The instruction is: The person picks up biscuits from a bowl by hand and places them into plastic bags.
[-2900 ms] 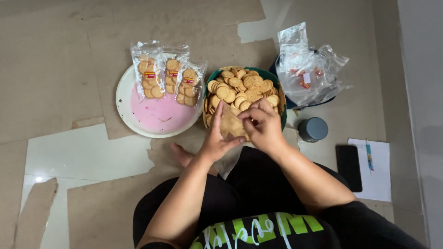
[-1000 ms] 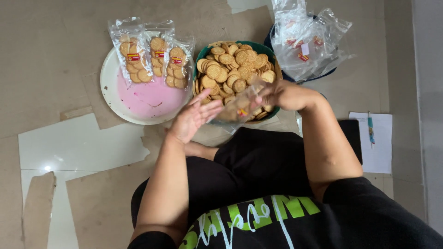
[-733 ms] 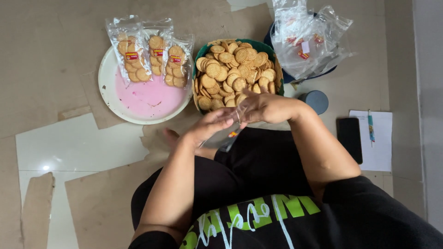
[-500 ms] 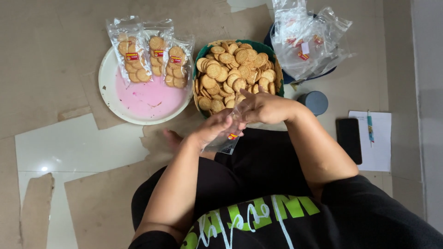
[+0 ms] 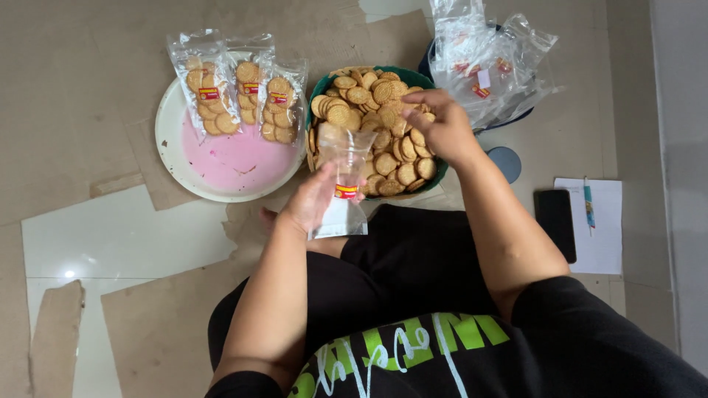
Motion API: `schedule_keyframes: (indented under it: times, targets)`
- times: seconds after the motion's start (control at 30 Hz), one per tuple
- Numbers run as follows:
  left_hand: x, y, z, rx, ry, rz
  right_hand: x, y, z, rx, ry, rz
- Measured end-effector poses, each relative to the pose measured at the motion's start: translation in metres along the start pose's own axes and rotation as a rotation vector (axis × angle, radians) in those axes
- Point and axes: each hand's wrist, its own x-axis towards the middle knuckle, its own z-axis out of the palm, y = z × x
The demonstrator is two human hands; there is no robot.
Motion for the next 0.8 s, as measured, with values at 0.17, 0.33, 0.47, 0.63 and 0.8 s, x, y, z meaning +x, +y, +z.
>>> schedule_keyframes:
  times: [0.17, 0.33, 0.47, 0.63, 0.8]
  targets:
    - [-0.002, -0.004, -0.001, -0.035, -0.020, -0.068, 0.019, 0.089, 0.048, -0.424, 0.175, -0.111]
    - [-0.001, -0.006, -0.003, -0.078, -0.062, -0.116, 0.010, 0.059, 0.063, -0.671, -0.003, -0.248]
    - [-0.002, -0.007, -0.013, -0.283, -0.050, -0.128, 0.006, 0.063, 0.072, -0.753, -0.082, -0.263]
    - [0.000, -0.003, -0.012, -0.377, -0.025, -0.143, 0.007, 0.081, 0.076, -0.772, 0.014, -0.432]
    - [-0.004, 0.000, -0.010, -0.363, -0.007, -0.160, 0.007, 0.079, 0.080, -0.724, -0.027, -0.425]
